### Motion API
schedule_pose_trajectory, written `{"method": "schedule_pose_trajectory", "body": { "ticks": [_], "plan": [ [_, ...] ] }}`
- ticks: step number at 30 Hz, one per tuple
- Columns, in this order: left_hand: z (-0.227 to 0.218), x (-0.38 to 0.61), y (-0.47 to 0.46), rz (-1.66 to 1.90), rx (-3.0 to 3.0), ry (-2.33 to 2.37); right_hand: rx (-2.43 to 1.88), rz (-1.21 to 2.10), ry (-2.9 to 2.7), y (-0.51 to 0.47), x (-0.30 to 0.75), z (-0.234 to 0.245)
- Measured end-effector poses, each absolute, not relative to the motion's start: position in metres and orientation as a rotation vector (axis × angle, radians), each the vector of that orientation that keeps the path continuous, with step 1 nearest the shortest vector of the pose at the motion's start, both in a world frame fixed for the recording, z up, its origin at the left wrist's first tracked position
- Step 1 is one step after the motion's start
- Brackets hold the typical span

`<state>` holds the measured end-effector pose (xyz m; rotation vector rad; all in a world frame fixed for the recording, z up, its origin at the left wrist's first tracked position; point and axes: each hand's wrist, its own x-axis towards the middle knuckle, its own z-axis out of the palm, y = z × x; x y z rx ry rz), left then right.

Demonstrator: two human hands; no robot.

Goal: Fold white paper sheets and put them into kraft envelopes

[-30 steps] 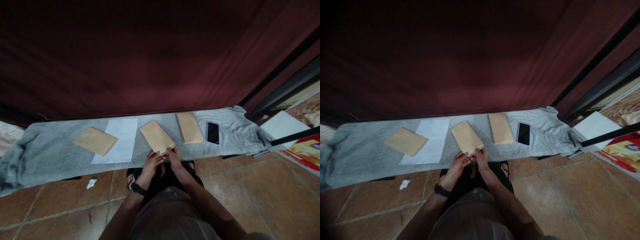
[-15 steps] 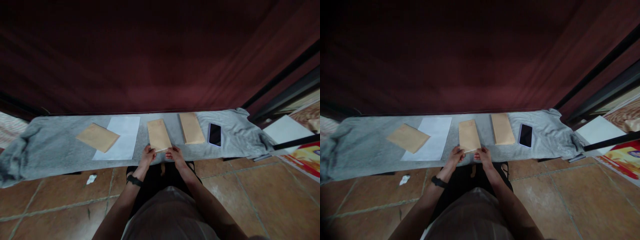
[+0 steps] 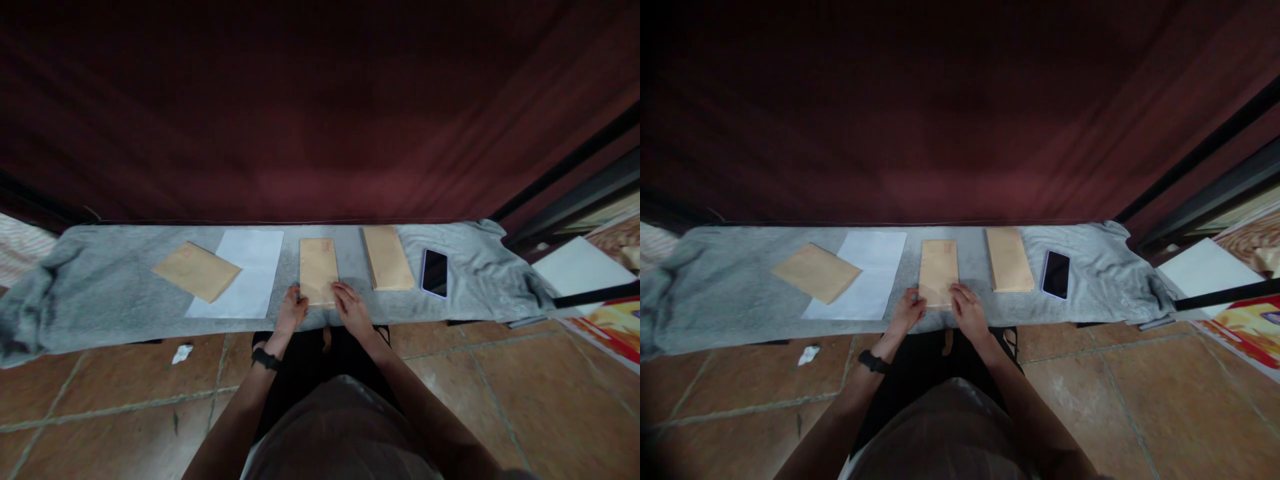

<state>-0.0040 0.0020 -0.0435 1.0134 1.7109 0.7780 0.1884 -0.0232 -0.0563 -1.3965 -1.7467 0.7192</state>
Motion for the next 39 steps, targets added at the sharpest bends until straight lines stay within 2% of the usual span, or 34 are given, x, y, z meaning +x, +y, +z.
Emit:
{"method": "schedule_pose_trajectory", "body": {
  "ticks": [4,8,13,20,28,35,39],
  "plan": [
    [-0.041,-0.007,0.004,0.744,1.080,1.775,-1.324,0.562,-2.095,-0.016,0.189,-0.061],
    [-0.036,-0.009,-0.001,0.720,1.165,1.862,-1.337,0.492,-2.197,-0.013,0.192,-0.070],
    [-0.037,-0.005,-0.015,0.641,1.676,2.037,-1.341,0.494,-2.201,-0.014,0.193,-0.071],
    [-0.060,0.012,-0.016,0.671,2.266,1.431,-1.341,0.546,-2.142,-0.012,0.192,-0.072],
    [-0.064,0.004,-0.017,0.597,2.298,1.300,-1.342,0.616,-2.058,0.008,0.201,-0.068],
    [-0.068,0.001,-0.016,0.735,2.186,1.233,-1.125,0.601,-2.394,0.052,0.188,-0.062],
    [-0.069,0.001,-0.016,0.659,2.216,1.249,-1.131,0.585,-2.453,0.064,0.183,-0.064]
  ]
}}
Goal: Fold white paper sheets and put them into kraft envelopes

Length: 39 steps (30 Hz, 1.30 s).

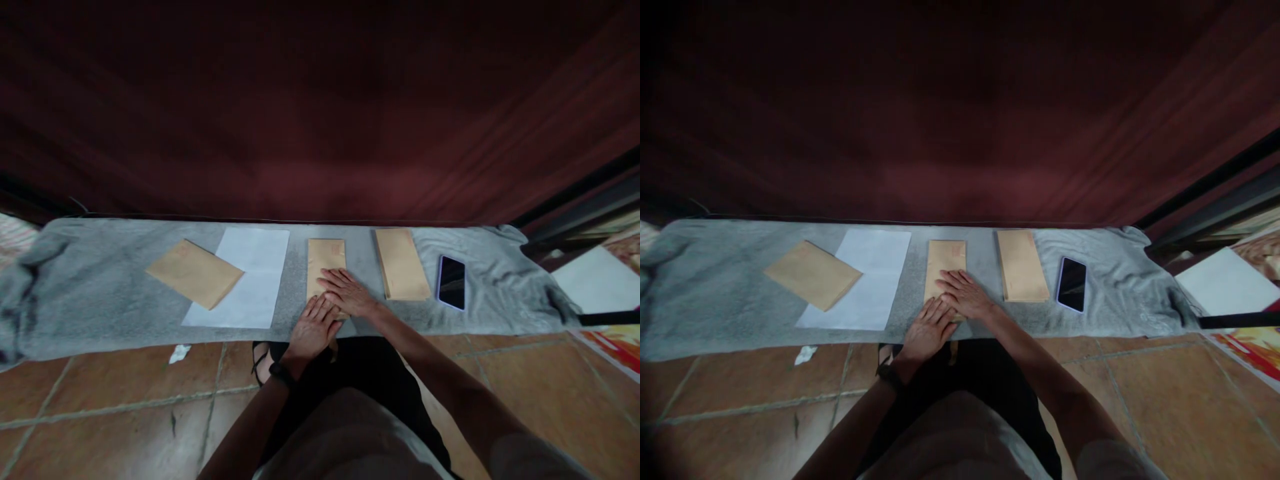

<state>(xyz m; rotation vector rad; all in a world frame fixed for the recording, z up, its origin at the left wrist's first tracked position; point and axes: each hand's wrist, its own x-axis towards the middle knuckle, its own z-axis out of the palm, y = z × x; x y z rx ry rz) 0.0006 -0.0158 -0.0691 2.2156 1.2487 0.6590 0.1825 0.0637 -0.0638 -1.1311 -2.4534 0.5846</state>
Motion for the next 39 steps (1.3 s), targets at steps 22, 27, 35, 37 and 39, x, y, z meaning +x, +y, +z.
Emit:
{"method": "schedule_pose_trajectory", "body": {
  "ticks": [22,27,35,37,39],
  "plan": [
    [-0.066,0.000,-0.017,0.547,2.482,1.292,-1.163,0.469,-2.482,0.150,0.166,-0.079],
    [-0.067,0.000,-0.017,0.535,2.554,1.336,-1.212,0.309,-2.584,0.163,0.165,-0.080],
    [-0.068,0.001,-0.017,0.503,2.636,1.368,-1.308,0.089,-2.679,0.167,0.160,-0.080],
    [-0.067,0.001,-0.017,0.497,2.629,1.367,-1.323,0.089,-2.669,0.166,0.159,-0.080],
    [-0.066,0.001,-0.017,0.488,2.623,1.364,-1.327,0.103,-2.673,0.164,0.158,-0.080]
  ]
}}
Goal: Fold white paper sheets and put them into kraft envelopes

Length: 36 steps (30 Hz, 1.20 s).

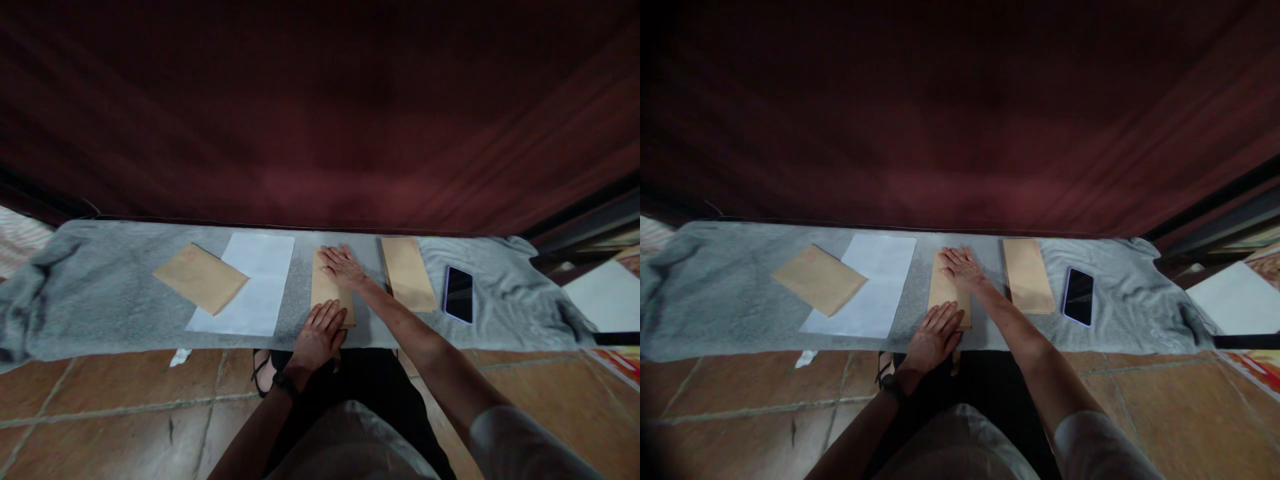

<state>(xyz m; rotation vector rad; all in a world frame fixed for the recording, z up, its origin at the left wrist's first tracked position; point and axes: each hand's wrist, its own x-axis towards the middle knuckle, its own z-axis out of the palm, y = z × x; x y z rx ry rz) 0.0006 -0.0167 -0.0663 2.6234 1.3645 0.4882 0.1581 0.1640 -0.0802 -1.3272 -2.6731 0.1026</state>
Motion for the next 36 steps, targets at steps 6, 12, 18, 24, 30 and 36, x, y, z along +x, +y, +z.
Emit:
{"method": "schedule_pose_trajectory", "body": {
  "ticks": [6,12,18,24,30,36],
  "plan": [
    [-0.067,0.001,-0.017,0.500,2.622,1.365,-1.300,0.121,-2.709,0.155,0.156,-0.082],
    [-0.072,0.000,-0.017,0.551,2.649,1.353,-1.228,0.121,-2.721,0.141,0.157,-0.082],
    [-0.075,-0.001,-0.017,0.577,2.662,1.341,-1.177,0.130,-2.751,0.127,0.158,-0.079],
    [-0.075,-0.001,-0.017,0.605,2.648,1.344,-1.137,0.145,-2.772,0.115,0.157,-0.075],
    [-0.075,-0.002,-0.018,0.669,2.627,1.340,-1.126,0.183,-2.801,0.103,0.161,-0.076],
    [-0.078,-0.007,-0.020,0.706,2.616,1.337,-1.094,0.198,-2.811,0.085,0.163,-0.079]
  ]
}}
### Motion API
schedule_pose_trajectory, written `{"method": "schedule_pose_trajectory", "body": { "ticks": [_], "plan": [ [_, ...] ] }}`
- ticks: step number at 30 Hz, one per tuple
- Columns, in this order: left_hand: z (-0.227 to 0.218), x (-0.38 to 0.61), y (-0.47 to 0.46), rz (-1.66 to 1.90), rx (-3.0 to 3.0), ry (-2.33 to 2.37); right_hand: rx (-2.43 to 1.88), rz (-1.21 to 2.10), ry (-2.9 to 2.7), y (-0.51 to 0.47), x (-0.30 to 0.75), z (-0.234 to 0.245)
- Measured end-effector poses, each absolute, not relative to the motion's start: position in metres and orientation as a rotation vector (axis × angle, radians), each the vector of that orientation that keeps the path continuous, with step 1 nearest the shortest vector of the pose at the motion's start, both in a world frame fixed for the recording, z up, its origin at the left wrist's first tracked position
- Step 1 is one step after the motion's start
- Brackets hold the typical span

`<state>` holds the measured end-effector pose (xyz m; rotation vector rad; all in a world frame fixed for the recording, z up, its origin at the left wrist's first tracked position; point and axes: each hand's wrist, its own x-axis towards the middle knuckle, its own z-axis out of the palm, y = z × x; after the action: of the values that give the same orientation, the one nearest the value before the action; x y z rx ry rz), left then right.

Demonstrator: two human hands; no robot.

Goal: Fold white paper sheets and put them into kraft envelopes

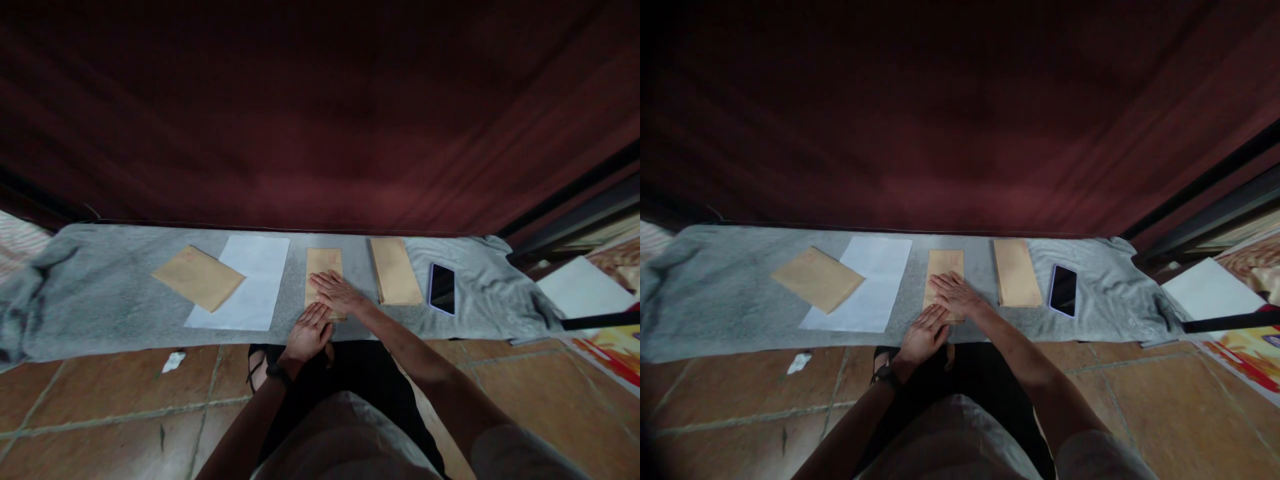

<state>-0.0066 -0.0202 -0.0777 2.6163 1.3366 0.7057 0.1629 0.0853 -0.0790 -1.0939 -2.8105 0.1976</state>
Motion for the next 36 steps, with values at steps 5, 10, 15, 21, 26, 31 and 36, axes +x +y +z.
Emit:
{"method": "schedule_pose_trajectory", "body": {
  "ticks": [5,10,15,21,26,31,36],
  "plan": [
    [-0.077,-0.008,-0.023,0.694,2.617,1.330,-1.126,0.229,-2.783,0.067,0.165,-0.077],
    [-0.082,-0.014,-0.030,0.662,2.616,1.380,-1.146,0.276,-2.740,0.046,0.168,-0.074],
    [-0.082,-0.025,-0.036,0.653,2.642,1.336,-1.097,0.212,-2.697,0.017,0.177,-0.079],
    [-0.064,-0.028,-0.030,0.630,2.592,1.327,-1.032,0.192,-2.628,-0.020,0.196,-0.077],
    [-0.053,-0.011,-0.008,0.580,2.536,1.387,-1.097,0.219,-2.613,-0.032,0.199,-0.075],
    [-0.064,0.005,0.023,0.421,2.673,1.241,-1.107,0.260,-2.554,-0.030,0.195,-0.077],
    [-0.074,0.012,0.057,0.354,2.725,1.188,-1.096,0.287,-2.515,-0.028,0.196,-0.078]
  ]
}}
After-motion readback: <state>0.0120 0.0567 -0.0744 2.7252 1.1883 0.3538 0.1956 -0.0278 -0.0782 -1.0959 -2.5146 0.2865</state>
